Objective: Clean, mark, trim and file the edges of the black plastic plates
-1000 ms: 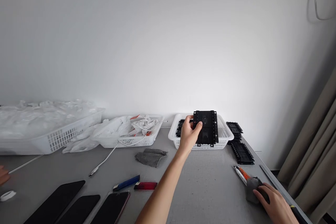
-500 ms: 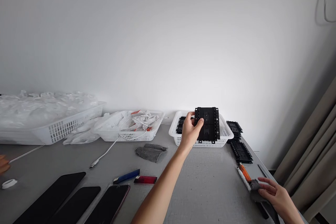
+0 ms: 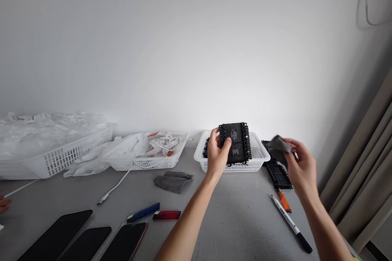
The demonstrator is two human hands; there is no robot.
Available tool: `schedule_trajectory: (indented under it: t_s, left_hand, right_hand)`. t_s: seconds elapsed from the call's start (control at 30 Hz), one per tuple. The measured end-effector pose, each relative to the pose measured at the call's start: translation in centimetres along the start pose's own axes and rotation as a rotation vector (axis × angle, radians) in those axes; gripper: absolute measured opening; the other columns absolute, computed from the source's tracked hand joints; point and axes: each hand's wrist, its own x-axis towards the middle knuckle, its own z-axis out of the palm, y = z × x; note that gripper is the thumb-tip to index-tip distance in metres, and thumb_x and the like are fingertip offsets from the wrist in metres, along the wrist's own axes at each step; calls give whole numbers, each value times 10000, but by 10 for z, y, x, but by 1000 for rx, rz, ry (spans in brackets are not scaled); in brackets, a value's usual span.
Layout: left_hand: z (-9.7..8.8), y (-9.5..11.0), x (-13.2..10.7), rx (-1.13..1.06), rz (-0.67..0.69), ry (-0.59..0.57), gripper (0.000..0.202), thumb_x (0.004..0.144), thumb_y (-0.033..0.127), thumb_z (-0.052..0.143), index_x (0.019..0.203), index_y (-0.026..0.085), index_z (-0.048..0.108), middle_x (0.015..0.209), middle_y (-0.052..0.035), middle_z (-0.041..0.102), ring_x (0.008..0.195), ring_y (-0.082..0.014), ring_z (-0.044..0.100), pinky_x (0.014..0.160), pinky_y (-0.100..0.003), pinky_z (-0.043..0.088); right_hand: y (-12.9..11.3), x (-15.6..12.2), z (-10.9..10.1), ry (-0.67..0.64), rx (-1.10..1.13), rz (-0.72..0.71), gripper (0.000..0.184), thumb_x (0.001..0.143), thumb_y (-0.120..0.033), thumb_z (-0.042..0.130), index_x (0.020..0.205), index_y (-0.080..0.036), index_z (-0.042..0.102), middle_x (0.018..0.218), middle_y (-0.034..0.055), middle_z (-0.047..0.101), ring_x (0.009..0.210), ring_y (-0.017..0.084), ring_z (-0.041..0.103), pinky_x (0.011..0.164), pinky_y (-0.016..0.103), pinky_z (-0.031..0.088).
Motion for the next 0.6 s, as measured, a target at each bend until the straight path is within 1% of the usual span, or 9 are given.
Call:
schedule_trajectory:
  t_s: [0.07, 0.1, 0.2, 0.27, 0.33, 0.4, 0.47, 0.53, 0.6]
  left_hand:
    - [-1, 4, 0, -8, 23, 13, 377, 820, 330, 626, 1180, 235, 564, 1082, -56, 694, 928, -184, 657, 815, -280, 509]
    - [-2, 5, 1, -20, 26, 10, 381, 807, 329, 635, 1170, 232, 572, 1088, -57, 696, 950, -190, 658, 836, -286, 509]
    - [-6, 9, 2, -78, -11, -26, 365, 765, 352, 673, 1099, 221, 608, 1086, -55, 708, 1012, -223, 656, 882, -313, 513]
    - [-10, 10, 2, -136, -103, -61, 373, 758, 418, 688, 1070, 221, 634, 1114, -62, 710, 1059, -255, 649, 896, -342, 519]
    - [-12, 8, 2, -198, -245, -103, 441, 762, 515, 680, 1096, 228, 651, 1123, -77, 713, 1075, -280, 649, 885, -373, 529]
    - [-13, 5, 2, -254, -367, -176, 524, 779, 611, 637, 1146, 237, 657, 1106, -90, 721, 1069, -293, 658, 875, -401, 537]
    - [-13, 2, 2, -289, -421, -242, 574, 795, 664, 595, 1178, 242, 660, 1078, -96, 728, 1062, -301, 664, 878, -426, 538]
    - [-12, 1, 2, -299, -432, -225, 587, 795, 682, 588, 1176, 243, 671, 1055, -97, 734, 1057, -308, 668, 871, -443, 545]
    - [-12, 3, 3, -289, -423, -151, 597, 784, 689, 599, 1161, 233, 684, 1036, -102, 737, 1055, -315, 667, 854, -447, 555]
  right_hand:
    - [-18, 9, 31, -51, 154, -19, 330, 895, -462, 560, 1092, -208, 634, 1032, 85, 704, 911, 231, 671, 743, 362, 559]
    - [-24, 11, 44, -120, 220, -10, 331, 897, -460, 561, 1109, -212, 617, 1037, 85, 699, 908, 225, 669, 744, 361, 559]
    - [-32, 9, 67, -311, 301, 8, 315, 880, -427, 596, 1099, -202, 616, 1044, 82, 683, 944, 219, 651, 717, 317, 534]
    - [-32, 6, 74, -357, 353, 31, 296, 874, -409, 610, 1080, -198, 613, 1044, 77, 676, 927, 204, 643, 675, 280, 504]
    - [-30, 3, 77, -334, 401, 47, 255, 877, -396, 609, 1037, -197, 604, 1011, 64, 674, 877, 180, 633, 650, 258, 475]
    - [-27, 2, 79, -319, 412, 47, 216, 882, -384, 602, 995, -200, 596, 956, 45, 667, 840, 163, 620, 646, 249, 459]
    - [-23, 4, 80, -335, 408, 42, 204, 886, -383, 594, 984, -204, 588, 944, 37, 659, 825, 156, 613, 639, 245, 456]
    - [-19, 7, 78, -328, 416, 26, 233, 892, -381, 585, 1052, -212, 576, 987, 45, 657, 826, 158, 616, 628, 249, 467]
    - [-16, 10, 72, -221, 382, -6, 320, 901, -354, 573, 1191, -220, 550, 1054, 65, 651, 846, 168, 626, 633, 268, 489]
